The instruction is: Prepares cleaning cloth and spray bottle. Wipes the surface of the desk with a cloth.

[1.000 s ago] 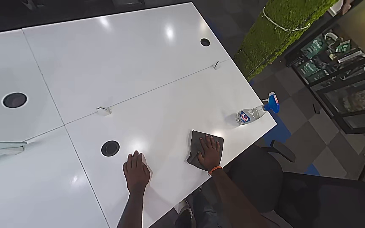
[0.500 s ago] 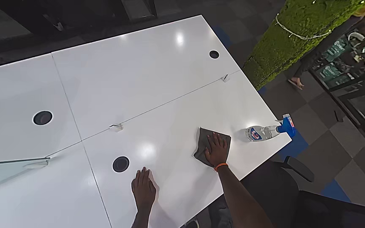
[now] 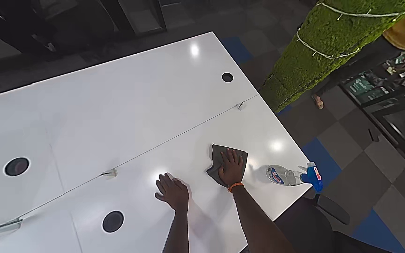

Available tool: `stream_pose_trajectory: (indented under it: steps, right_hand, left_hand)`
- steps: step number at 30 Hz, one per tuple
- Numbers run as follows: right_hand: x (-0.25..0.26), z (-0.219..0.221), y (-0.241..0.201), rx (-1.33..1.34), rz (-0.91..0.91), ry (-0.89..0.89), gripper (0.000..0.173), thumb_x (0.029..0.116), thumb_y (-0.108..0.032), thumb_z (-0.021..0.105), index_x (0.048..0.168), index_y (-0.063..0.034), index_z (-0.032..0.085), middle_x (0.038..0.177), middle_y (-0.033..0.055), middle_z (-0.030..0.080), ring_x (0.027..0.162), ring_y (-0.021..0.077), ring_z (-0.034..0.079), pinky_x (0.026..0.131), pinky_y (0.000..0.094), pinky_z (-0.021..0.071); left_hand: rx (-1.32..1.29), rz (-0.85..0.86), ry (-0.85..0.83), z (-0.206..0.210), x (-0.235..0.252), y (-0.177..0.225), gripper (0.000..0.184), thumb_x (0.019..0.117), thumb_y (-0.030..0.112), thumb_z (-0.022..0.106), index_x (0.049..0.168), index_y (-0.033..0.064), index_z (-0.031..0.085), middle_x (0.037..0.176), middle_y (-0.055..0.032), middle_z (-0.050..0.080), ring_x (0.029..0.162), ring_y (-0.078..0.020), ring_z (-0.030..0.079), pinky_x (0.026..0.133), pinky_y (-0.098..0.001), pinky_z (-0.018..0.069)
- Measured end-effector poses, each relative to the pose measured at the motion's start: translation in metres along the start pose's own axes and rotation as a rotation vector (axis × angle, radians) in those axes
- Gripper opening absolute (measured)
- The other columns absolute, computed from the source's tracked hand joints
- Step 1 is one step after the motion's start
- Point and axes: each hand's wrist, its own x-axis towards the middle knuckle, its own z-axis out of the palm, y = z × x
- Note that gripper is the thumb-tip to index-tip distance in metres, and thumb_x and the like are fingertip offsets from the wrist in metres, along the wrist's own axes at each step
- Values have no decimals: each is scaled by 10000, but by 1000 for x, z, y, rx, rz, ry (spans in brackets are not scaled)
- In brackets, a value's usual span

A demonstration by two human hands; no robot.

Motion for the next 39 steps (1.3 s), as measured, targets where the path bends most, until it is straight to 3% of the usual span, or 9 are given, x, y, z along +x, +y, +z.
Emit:
stream_pose_trajectory:
  steps: [9,12,14,17,20,24,28,32,39]
  right_hand:
    - [108,-2,34,53,24,58,544,895,-373,443,1404,-305,622,1604,-37,446,1532,259,316,1223,626,159]
    - [150,-10,68,133,-10,108,489,881,-299,502,1321,-181,680,1565,2,501,1511,267,360,1231,605,188]
    - [180,-17,87,170,8,109,533,899,-240,541,1402,-78,609,1557,75,506,1504,291,376,1244,593,201]
    - [224,-46,118,180,138,47,674,890,-165,622,1536,-84,447,1574,121,473,1503,287,377,1248,578,210]
    - [253,-62,126,160,197,11,705,828,-129,727,1489,-61,488,1557,155,475,1434,355,451,1210,600,289]
    - [269,-78,123,-47,215,-10,482,774,-216,803,1243,-212,694,1633,94,369,1510,394,295,1135,700,294]
    - [287,-70,117,-59,321,-40,460,846,-143,742,1299,-194,678,1544,130,488,1428,419,421,1061,725,369]
    - [295,-74,122,-31,314,-70,458,871,-129,693,1325,-182,669,1585,50,466,1489,358,367,1173,671,282]
    - [257,-70,86,16,337,-75,692,770,-288,769,1418,-119,592,1596,83,447,1504,337,343,1197,626,257]
  left_hand:
    - [107,-34,35,2,0,4,575,1037,364,242,1541,171,439,1644,-69,359,1546,-313,262,1193,-648,173]
    - [98,-28,47,5,0,6,576,1033,375,237,1531,184,453,1636,-69,371,1540,-314,275,1188,-645,187]
    - [102,-31,55,3,1,0,586,1024,383,238,1529,180,456,1630,-74,381,1537,-317,281,1183,-648,191]
    - [88,-24,34,5,-2,4,596,1026,393,229,1535,171,443,1634,-83,372,1541,-320,270,1182,-651,190]
    - [88,-44,28,3,-1,6,591,1018,381,241,1529,167,447,1630,-75,377,1542,-307,268,1186,-640,182]
    - [94,-58,27,0,2,7,586,1017,373,238,1522,169,455,1631,-72,376,1542,-306,267,1188,-634,183]
    - [96,-54,35,-1,3,4,582,1010,372,250,1514,179,465,1629,-70,377,1538,-307,271,1183,-638,186]
    - [97,-56,24,4,2,6,579,1012,380,252,1510,183,470,1632,-66,371,1541,-303,261,1185,-630,184]
    - [97,-64,28,2,3,7,573,1008,362,267,1512,173,462,1626,-79,376,1536,-316,270,1176,-635,196]
